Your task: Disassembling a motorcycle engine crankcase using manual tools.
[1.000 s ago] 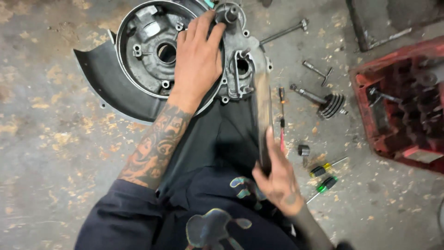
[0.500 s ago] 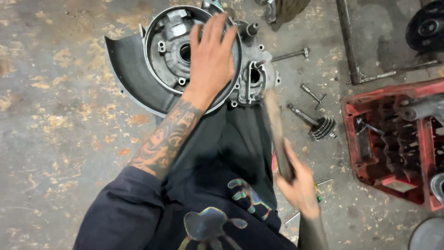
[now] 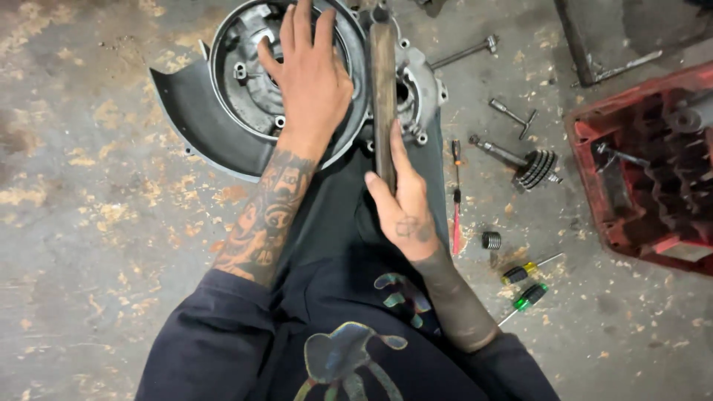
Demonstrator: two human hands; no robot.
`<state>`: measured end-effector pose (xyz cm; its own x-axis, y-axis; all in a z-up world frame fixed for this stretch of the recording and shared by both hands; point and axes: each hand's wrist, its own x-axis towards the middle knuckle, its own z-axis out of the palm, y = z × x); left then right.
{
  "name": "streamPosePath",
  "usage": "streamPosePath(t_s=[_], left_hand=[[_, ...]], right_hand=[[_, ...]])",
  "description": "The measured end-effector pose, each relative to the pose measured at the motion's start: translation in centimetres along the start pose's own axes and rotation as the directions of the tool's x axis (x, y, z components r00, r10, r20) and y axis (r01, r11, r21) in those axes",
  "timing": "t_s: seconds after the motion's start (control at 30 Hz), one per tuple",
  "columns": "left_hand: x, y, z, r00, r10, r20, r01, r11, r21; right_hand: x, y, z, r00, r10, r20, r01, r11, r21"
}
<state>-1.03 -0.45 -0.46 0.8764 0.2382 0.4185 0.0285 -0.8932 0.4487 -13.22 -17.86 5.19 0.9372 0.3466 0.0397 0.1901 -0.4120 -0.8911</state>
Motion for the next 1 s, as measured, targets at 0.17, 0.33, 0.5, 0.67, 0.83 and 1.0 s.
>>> streamPosePath(t_s=[0.17, 0.33, 0.5, 0.67, 0.83, 1.0], left_hand=[[0.4, -0.2, 0.3, 1.000, 0.008, -0.017, -0.008, 1.000, 0.011], [-0.4, -0.2, 0.8, 0.998, 0.026, 0.061, -0.027, 1.000, 0.005], [0.0, -0.7, 0.8, 0.999, 0.041, 0.031, -0.041, 0.999, -0.014], [0.3, -0.8, 0.3, 0.997, 0.046, 0.063, -0.046, 0.999, 0.010], [0.9, 1.2, -1.9, 0.972, 0.220, 0.082, -0.207, 0.967, -0.148], [1.6, 3.2, -3.8, 0.830, 0.549, 0.099, -0.484, 0.797, -0.361]], right_hand=[[-6.6, -0.2, -0.3, 0.976, 0.184, 0.115, -0.198, 0.973, 0.122], [-2.3, 0.0, -0.2, 0.987, 0.145, 0.065, -0.151, 0.984, 0.093], [-3.0, -1.3, -1.4, 0.998, 0.060, -0.007, -0.060, 0.998, 0.007], [-11.5, 1.7, -5.4, 0.916, 0.241, 0.322, -0.268, 0.962, 0.043], [-18.0, 13.7, -11.4, 0.931, 0.365, 0.020, -0.366, 0.931, 0.021], [-9.9, 20.0, -13.0, 0.872, 0.387, -0.298, -0.401, 0.916, 0.017]])
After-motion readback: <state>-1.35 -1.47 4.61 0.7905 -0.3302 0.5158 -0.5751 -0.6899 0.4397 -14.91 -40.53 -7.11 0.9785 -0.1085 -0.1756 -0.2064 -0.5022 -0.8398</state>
